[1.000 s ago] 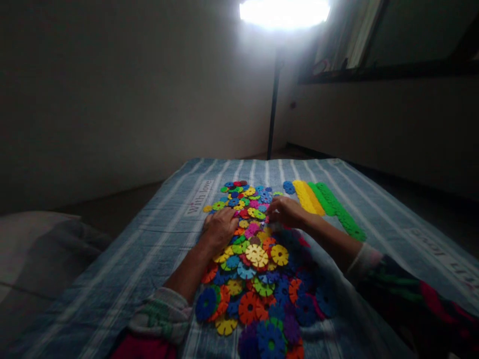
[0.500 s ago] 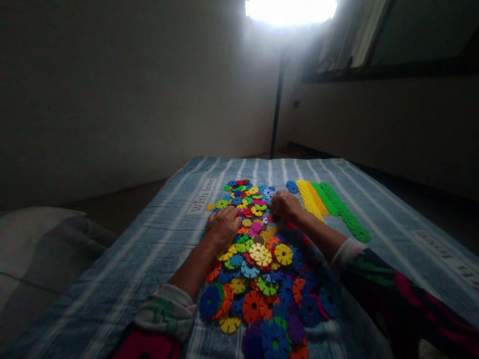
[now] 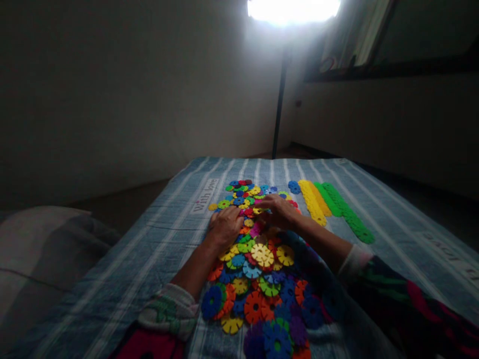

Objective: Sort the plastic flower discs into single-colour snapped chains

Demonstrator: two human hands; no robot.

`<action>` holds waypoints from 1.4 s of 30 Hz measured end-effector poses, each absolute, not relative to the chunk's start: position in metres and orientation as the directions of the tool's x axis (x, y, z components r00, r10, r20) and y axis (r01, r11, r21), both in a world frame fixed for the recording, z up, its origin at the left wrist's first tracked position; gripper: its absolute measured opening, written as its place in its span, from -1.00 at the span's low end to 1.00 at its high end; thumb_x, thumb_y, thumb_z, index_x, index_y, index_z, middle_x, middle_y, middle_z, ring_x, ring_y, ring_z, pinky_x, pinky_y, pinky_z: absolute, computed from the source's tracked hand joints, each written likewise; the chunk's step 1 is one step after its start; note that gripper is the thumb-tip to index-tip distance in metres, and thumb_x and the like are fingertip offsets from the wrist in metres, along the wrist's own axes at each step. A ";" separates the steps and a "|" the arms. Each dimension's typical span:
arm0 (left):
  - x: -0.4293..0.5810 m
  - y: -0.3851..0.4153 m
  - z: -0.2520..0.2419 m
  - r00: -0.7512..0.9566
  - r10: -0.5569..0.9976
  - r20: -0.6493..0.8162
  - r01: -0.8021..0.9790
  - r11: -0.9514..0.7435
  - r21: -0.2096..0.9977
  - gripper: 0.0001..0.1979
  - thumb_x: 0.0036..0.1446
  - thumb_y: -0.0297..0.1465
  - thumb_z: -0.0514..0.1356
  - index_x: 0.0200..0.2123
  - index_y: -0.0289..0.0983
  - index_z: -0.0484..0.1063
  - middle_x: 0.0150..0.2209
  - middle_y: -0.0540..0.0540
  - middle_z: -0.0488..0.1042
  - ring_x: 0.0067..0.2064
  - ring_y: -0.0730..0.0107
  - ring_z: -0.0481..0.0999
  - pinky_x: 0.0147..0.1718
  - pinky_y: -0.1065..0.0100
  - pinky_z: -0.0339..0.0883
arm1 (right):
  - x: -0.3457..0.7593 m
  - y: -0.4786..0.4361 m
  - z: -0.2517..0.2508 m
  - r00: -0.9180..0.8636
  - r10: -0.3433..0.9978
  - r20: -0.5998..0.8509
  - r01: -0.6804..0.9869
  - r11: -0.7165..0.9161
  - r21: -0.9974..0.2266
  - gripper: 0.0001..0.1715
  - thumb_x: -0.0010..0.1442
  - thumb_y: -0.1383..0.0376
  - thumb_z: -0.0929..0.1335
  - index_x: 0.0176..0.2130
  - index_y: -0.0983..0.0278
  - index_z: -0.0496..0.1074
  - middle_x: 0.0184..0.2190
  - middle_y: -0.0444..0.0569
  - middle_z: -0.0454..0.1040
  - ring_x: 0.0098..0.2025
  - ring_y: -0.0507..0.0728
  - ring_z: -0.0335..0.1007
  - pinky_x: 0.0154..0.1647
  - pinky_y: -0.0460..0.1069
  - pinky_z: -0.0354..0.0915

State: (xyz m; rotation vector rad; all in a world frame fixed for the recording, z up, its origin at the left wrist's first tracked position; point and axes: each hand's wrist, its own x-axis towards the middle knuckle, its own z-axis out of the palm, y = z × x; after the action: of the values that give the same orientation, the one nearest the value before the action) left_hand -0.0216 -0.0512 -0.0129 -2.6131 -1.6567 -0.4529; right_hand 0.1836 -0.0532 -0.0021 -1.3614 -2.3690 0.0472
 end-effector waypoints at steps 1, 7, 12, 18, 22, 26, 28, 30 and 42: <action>-0.022 -0.051 -0.013 0.397 0.883 0.250 0.887 -0.439 0.141 -0.79 0.22 -0.37 -0.02 -0.17 -0.22 0.39 -0.08 -0.10 0.48 -0.01 0.26 0.42 -0.06 0.25 0.20 | 0.180 -0.052 -0.002 -0.465 0.825 0.321 0.813 0.541 -0.213 -0.76 0.22 0.23 0.33 -0.15 0.19 0.55 -0.12 0.05 0.45 -0.08 0.12 0.31 -0.08 -0.03 0.19; -0.021 -0.055 -0.010 0.384 0.888 0.252 0.885 -0.432 0.171 -0.79 0.23 -0.36 -0.01 -0.16 -0.21 0.39 -0.06 -0.08 0.48 0.00 0.27 0.42 -0.07 0.25 0.20 | 0.186 -0.048 -0.004 -0.474 0.849 0.234 0.844 0.514 -0.154 -0.75 0.24 0.22 0.29 -0.19 0.19 0.55 -0.22 0.01 0.45 -0.16 0.09 0.31 -0.21 -0.08 0.18; -0.021 -0.055 -0.012 0.379 0.890 0.253 0.890 -0.425 0.162 -0.80 0.23 -0.37 -0.01 -0.18 -0.21 0.39 -0.05 -0.09 0.47 0.01 0.29 0.40 -0.05 0.25 0.18 | 0.196 -0.046 -0.002 -0.335 0.916 0.222 0.922 0.367 -0.123 -0.70 0.23 0.26 0.28 -0.42 0.30 0.53 -0.29 0.05 0.48 -0.26 0.07 0.32 -0.28 -0.10 0.15; -0.023 -0.052 -0.017 0.390 0.879 0.275 0.882 -0.442 0.162 -0.81 0.23 -0.36 -0.01 -0.19 -0.20 0.38 -0.06 -0.08 0.47 0.00 0.28 0.40 -0.05 0.24 0.17 | 0.167 -0.033 0.000 -0.466 0.843 0.269 0.848 0.512 -0.138 -0.74 0.24 0.25 0.27 -0.35 0.26 0.52 -0.32 -0.01 0.45 -0.26 0.05 0.29 -0.27 -0.11 0.15; -0.023 -0.054 -0.016 0.394 0.878 0.270 0.878 -0.447 0.170 -0.80 0.24 -0.34 -0.02 -0.21 -0.19 0.38 -0.08 -0.07 0.47 -0.01 0.28 0.40 -0.08 0.25 0.18 | 0.169 -0.030 -0.006 -0.516 0.824 0.233 0.821 0.553 -0.137 -0.77 0.23 0.26 0.29 -0.32 0.24 0.53 -0.30 -0.04 0.45 -0.22 0.04 0.28 -0.22 -0.12 0.15; -0.022 -0.054 -0.015 0.388 0.881 0.272 0.878 -0.443 0.181 -0.77 0.24 -0.33 -0.03 -0.18 -0.20 0.39 -0.06 -0.09 0.47 0.00 0.26 0.40 -0.07 0.23 0.18 | 0.196 -0.029 -0.011 -0.464 0.859 0.217 0.859 0.496 -0.128 -0.77 0.20 0.34 0.29 -0.32 0.27 0.55 -0.31 0.00 0.47 -0.23 0.06 0.31 -0.22 -0.10 0.15; -0.022 -0.054 -0.015 0.383 0.885 0.265 0.882 -0.436 0.179 -0.78 0.24 -0.34 -0.02 -0.17 -0.21 0.39 -0.04 -0.10 0.47 0.02 0.26 0.40 -0.06 0.24 0.17 | 0.210 -0.028 -0.012 -0.417 0.880 0.228 0.878 0.455 -0.147 -0.75 0.19 0.36 0.29 -0.25 0.26 0.57 -0.25 0.02 0.49 -0.19 0.08 0.33 -0.20 -0.09 0.17; -0.022 -0.053 -0.016 0.381 0.888 0.258 0.884 -0.431 0.179 -0.78 0.23 -0.34 -0.02 -0.16 -0.21 0.39 -0.03 -0.09 0.47 0.03 0.27 0.39 -0.05 0.25 0.17 | 0.218 -0.027 -0.011 -0.364 0.899 0.242 0.893 0.411 -0.184 -0.72 0.19 0.36 0.28 -0.21 0.24 0.57 -0.19 0.03 0.50 -0.16 0.10 0.35 -0.18 -0.08 0.19; -0.023 -0.053 -0.015 0.402 0.874 0.273 0.873 -0.456 0.172 -0.77 0.23 -0.34 -0.03 -0.17 -0.21 0.39 -0.08 -0.08 0.48 0.00 0.27 0.41 -0.07 0.25 0.19 | 0.199 -0.049 -0.008 -0.687 0.676 0.266 0.628 0.737 -0.250 -0.80 0.18 0.26 0.36 -0.19 0.19 0.57 -0.21 0.01 0.48 -0.17 0.06 0.34 -0.16 -0.08 0.21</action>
State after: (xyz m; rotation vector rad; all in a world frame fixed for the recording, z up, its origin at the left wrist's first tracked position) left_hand -0.0226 -0.0526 -0.0149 -2.6320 -1.6398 -0.5142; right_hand 0.1991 -0.0486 -0.0084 -1.0098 -2.5989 0.1969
